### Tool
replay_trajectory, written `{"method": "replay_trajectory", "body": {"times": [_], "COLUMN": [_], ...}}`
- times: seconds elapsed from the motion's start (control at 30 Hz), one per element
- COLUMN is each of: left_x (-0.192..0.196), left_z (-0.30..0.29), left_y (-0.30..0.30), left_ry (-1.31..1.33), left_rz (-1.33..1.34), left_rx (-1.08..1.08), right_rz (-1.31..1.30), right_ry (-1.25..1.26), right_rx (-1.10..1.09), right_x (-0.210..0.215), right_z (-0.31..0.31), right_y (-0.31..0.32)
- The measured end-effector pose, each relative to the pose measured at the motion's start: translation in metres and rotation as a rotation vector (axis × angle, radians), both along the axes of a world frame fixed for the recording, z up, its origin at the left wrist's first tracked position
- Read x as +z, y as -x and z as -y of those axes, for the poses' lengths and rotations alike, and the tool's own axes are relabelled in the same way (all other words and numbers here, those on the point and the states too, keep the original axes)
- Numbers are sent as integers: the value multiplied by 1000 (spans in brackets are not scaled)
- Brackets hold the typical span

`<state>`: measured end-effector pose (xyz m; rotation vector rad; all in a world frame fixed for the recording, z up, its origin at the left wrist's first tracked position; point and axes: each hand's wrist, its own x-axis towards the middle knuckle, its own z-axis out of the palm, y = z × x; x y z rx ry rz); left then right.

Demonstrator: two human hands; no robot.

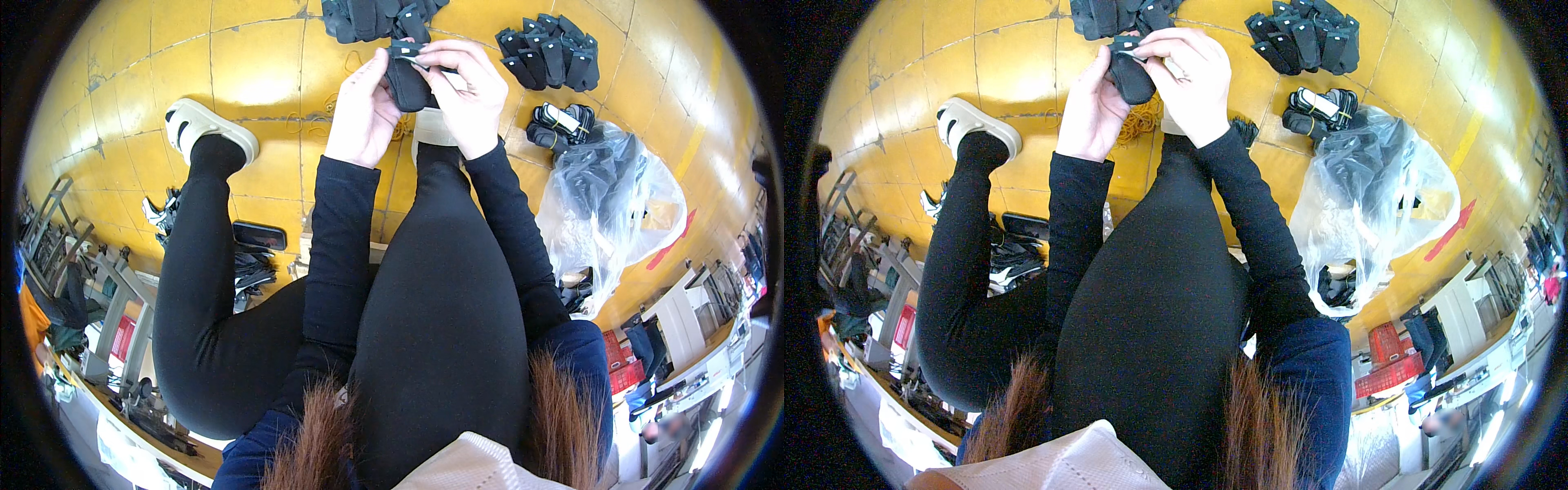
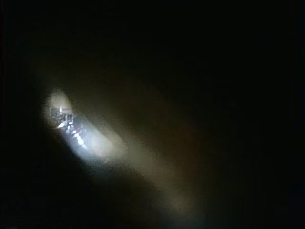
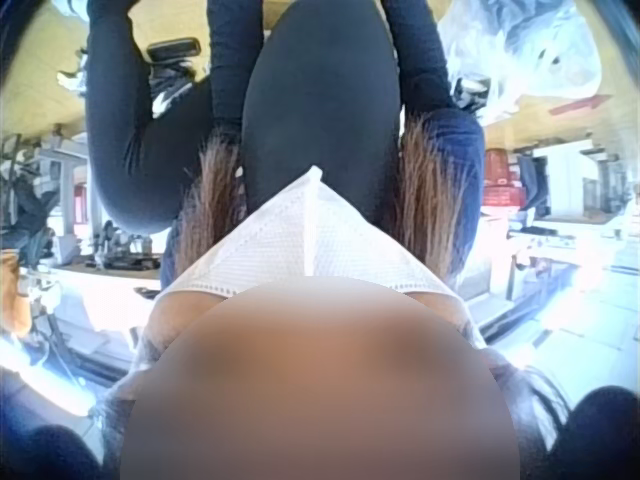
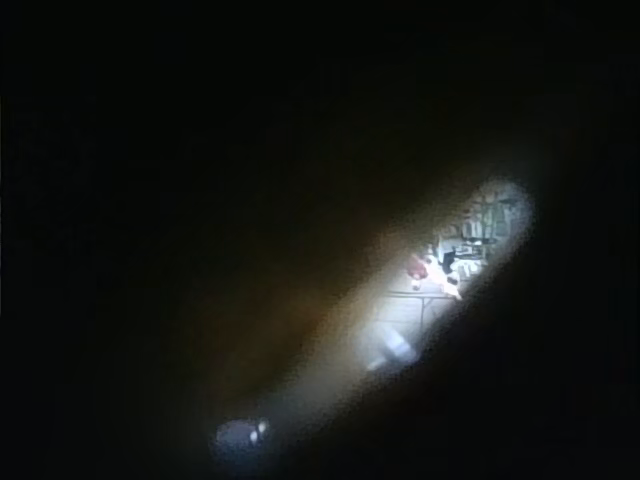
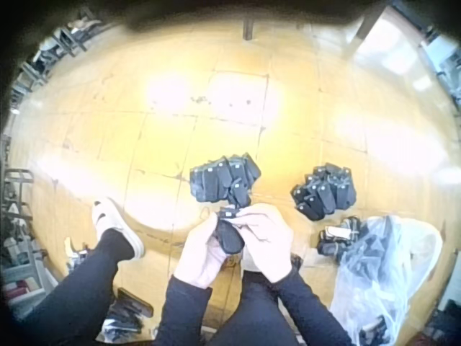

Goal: The person sits on the factory floor and repeatedly picks up small black fabric parts, aligns them into stacks, and secures them with rubber bands. The person places the finished bundles on the floor and continues the process with additional parts.

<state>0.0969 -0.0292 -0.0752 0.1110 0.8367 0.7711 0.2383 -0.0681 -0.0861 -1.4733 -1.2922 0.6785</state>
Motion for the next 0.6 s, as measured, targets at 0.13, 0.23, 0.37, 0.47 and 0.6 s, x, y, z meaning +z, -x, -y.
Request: {"method": "replay_trajectory", "body": {"times": [0.13,0.23,0.37,0.47,0.6], "left_x": [2,1,-1,-2,-2], "left_z": [-2,-4,-4,0,1], "left_y": [-2,1,4,2,1], "left_ry": [-103,-218,-298,-270,-149], "left_rz": [-118,-122,-263,-278,-177], "left_rx": [25,14,-68,-138,-101], "right_rz": [-237,-623,-699,-577,-571], "right_ry": [20,102,253,390,500], "right_rx": [75,-84,-83,-44,-31], "right_x": [1,5,7,7,3], "right_z": [-3,-2,-1,-2,-1], "right_y": [-2,-1,-3,-5,-7]}}
